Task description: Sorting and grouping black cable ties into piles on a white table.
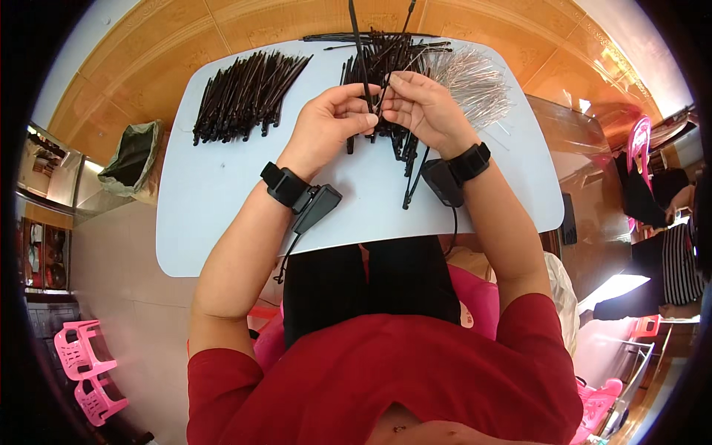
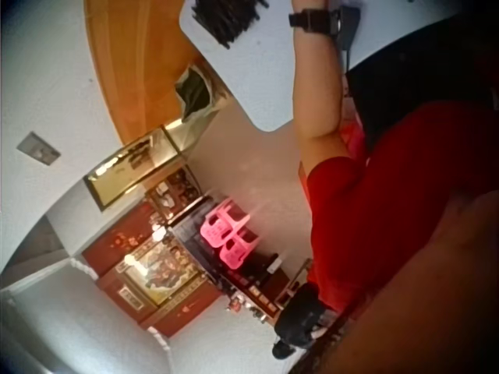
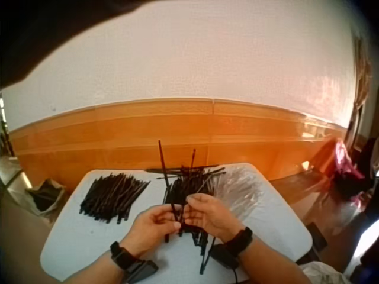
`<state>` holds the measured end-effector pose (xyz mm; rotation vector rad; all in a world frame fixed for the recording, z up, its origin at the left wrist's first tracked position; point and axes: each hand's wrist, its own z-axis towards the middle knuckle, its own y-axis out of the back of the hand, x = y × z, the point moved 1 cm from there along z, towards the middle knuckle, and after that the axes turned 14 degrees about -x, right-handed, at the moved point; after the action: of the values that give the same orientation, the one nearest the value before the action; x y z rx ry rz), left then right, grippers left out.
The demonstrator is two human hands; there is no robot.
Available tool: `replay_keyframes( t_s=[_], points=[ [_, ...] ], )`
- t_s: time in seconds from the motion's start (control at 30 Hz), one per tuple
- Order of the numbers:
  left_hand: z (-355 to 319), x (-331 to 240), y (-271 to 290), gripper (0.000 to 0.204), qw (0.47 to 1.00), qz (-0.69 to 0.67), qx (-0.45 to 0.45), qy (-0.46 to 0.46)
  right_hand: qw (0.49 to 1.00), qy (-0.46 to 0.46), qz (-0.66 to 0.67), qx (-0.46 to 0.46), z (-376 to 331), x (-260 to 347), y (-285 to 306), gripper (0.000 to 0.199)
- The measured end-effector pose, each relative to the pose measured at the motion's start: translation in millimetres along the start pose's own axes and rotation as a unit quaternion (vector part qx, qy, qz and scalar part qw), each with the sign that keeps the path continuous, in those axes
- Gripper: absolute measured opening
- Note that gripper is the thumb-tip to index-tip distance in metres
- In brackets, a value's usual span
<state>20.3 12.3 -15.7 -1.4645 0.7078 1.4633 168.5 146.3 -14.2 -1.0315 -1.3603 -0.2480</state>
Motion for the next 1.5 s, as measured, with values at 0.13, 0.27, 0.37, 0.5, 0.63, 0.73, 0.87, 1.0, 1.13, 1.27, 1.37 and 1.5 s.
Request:
replay_keyframes(
  t_s=[0.13,0.27,0.37,0.5,0.63,0.73,0.87,1.0,1.13,1.27,1.37,1.5],
  points=[
    [0.9,1.1,0.5,0.039,1.0,0.009,0.015,-0.005,1.0,0.0,-0.012,-0.001,-1.1,0.4,-2.3,0.015],
    [0.5,1.7,-0.7,0.038,1.0,0.015,0.008,-0.008,1.0,-0.007,-0.018,0.008,1.1,-1.5,0.1,0.014],
    [0.7,2.1,-0.7,0.037,1.0,0.028,0.009,-0.011,1.0,-0.007,-0.017,0.0,1.3,-1.5,-0.5,0.015],
    [0.9,1.9,-0.2,0.036,0.999,0.027,0.012,-0.019,1.0,-0.013,-0.005,-0.004,0.9,-2.5,-0.6,0.016],
    [0.3,1.9,-0.4,0.035,0.998,0.043,0.002,-0.034,1.0,-0.005,-0.001,-0.02,0.2,-4.2,-2.7,0.016],
    [1.3,3.2,0.8,0.034,0.998,0.054,0.0,-0.039,1.0,0.01,-0.004,-0.016,-0.4,-2.5,-3.8,0.014],
    [-1.3,1.6,-1.1,0.034,0.998,0.05,0.009,-0.038,1.0,0.018,-0.001,0.011,-1.1,-1.1,-1.5,0.011],
    [-0.8,-0.5,-1.1,0.034,0.999,0.023,0.017,-0.021,0.999,0.014,0.014,0.041,-1.0,-0.1,-0.6,0.012],
    [-4.9,-5.8,-4.9,0.035,1.0,0.001,0.015,0.0,0.996,0.051,0.013,0.066,-1.4,1.2,-1.5,0.013],
    [-5.1,-6.0,-4.2,0.035,1.0,-0.003,0.019,0.004,0.998,0.019,0.013,0.052,-0.9,-0.8,-0.6,0.013],
    [-3.8,-0.5,-1.0,0.035,0.999,0.023,0.02,-0.01,0.999,-0.046,0.011,0.026,1.0,-4.4,2.0,0.013],
    [-1.5,5.2,0.3,0.033,0.997,0.069,0.013,-0.041,0.994,-0.082,-0.005,0.065,3.4,-4.7,2.0,0.013]
  ],
)
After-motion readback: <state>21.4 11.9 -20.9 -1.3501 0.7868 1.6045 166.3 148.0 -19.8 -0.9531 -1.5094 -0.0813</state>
